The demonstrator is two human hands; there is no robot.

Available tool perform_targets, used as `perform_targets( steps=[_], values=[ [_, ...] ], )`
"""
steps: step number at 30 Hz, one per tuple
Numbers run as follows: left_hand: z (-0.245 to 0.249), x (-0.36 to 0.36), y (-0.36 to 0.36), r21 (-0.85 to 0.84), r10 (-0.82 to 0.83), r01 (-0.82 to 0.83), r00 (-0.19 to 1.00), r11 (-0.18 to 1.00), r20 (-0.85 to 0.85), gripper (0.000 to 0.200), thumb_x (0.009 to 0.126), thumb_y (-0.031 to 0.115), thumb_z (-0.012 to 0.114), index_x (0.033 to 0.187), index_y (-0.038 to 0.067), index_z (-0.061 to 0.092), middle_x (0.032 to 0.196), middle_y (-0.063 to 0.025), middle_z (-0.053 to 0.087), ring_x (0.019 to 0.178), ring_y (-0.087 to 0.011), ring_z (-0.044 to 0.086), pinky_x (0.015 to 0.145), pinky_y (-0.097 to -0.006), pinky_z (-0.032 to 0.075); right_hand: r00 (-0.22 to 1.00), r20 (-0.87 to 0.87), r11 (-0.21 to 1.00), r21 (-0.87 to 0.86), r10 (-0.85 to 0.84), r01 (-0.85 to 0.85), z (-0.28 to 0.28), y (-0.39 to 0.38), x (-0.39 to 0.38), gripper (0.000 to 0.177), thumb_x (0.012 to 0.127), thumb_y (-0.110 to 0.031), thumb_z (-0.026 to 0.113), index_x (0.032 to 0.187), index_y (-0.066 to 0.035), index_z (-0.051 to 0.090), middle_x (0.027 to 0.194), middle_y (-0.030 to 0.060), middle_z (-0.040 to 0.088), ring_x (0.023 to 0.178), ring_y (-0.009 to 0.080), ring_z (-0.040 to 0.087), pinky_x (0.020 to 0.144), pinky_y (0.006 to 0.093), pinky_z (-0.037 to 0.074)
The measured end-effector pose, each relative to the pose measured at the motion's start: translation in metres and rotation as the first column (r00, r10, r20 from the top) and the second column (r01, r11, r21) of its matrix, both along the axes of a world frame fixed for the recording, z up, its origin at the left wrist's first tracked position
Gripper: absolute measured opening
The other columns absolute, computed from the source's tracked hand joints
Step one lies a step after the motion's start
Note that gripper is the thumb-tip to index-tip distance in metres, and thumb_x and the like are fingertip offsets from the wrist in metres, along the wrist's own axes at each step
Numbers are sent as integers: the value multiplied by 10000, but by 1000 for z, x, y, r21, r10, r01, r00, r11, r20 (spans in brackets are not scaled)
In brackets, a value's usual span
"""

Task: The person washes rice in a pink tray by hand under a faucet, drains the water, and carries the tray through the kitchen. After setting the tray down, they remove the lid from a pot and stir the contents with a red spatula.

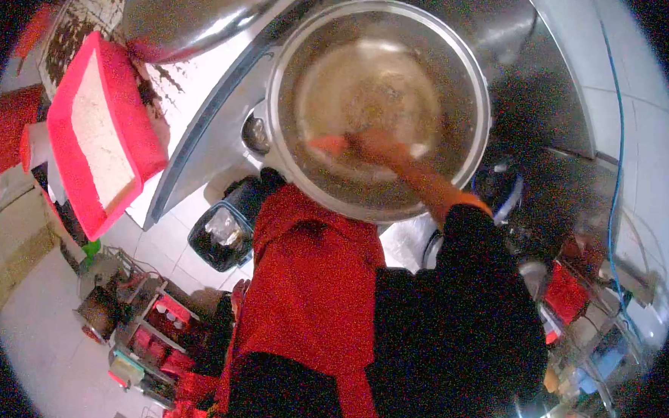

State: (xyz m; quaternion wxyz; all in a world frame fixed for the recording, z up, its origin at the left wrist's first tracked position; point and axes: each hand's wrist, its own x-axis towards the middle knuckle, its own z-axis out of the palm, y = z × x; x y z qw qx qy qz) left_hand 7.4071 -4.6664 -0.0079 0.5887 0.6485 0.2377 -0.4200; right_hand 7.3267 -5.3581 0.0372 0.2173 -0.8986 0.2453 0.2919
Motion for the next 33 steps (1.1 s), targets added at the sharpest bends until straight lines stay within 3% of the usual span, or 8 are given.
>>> perform_targets(
  steps=[9,18,19,22,25,27,32,33],
  values=[
    [-6,-5,13,-80,-69,70,997,994,20,582,987,382,603,1413,14,456,1371,-166,547,1210,-345,597,997,-461,493,951,241,946,-209,-195,247,44,-115,49,397,1026,-303,463,1369,-157,602,1032,207,723,911,342,719,818,488,556],
    [40,17,-46,51,-25,24,1000,998,8,555,986,364,612,1409,35,467,1367,-163,566,1211,-311,599,952,-412,510,855,-48,829,275,517,-486,57,-18,38,387,941,-113,578,1322,-47,613,1052,196,705,933,320,714,828,465,564],
    [-3,0,-7,19,-362,366,910,930,202,553,985,365,613,1408,40,467,1394,-160,541,1234,-318,585,981,-417,506,793,-32,755,330,609,-566,67,-18,39,388,944,-103,573,1324,-35,606,1050,193,703,935,306,715,829,462,565],
    [-18,-12,6,-109,-96,95,995,989,4,558,993,382,595,1413,40,462,1389,-171,536,1237,-328,581,992,-422,502,791,-268,73,928,-550,365,74,-11,52,339,958,-176,580,1245,-7,643,1027,158,713,942,280,711,825,468,549],
    [-29,-6,14,-128,37,-50,994,991,-103,566,996,395,586,1418,39,458,1385,-178,534,1242,-335,576,1004,-427,497,704,-239,-8,949,-668,315,71,4,72,377,961,-185,570,1278,18,604,963,176,710,910,278,709,785,472,543],
    [-40,-3,32,-81,53,-62,993,995,-106,578,994,404,585,1422,38,456,1384,-180,534,1249,-337,570,1016,-430,489,958,-263,749,611,-112,255,109,34,73,242,959,-249,564,1039,-60,690,774,95,692,713,239,682,688,393,564],
    [-1,1,8,0,-70,70,997,998,25,627,973,410,624,1433,27,438,1378,-182,537,1236,-346,577,1026,-449,482,991,-130,788,606,-38,110,129,7,68,340,980,-309,529,1152,-45,656,753,107,669,653,222,633,580,401,519],
    [12,-8,-4,225,-466,412,828,883,312,641,968,412,629,1433,21,428,1385,-185,534,1226,-348,582,1016,-454,483,987,-74,756,635,-144,158,139,10,74,308,976,-309,532,1094,-65,677,752,88,667,605,212,613,542,400,512]
  ],
)
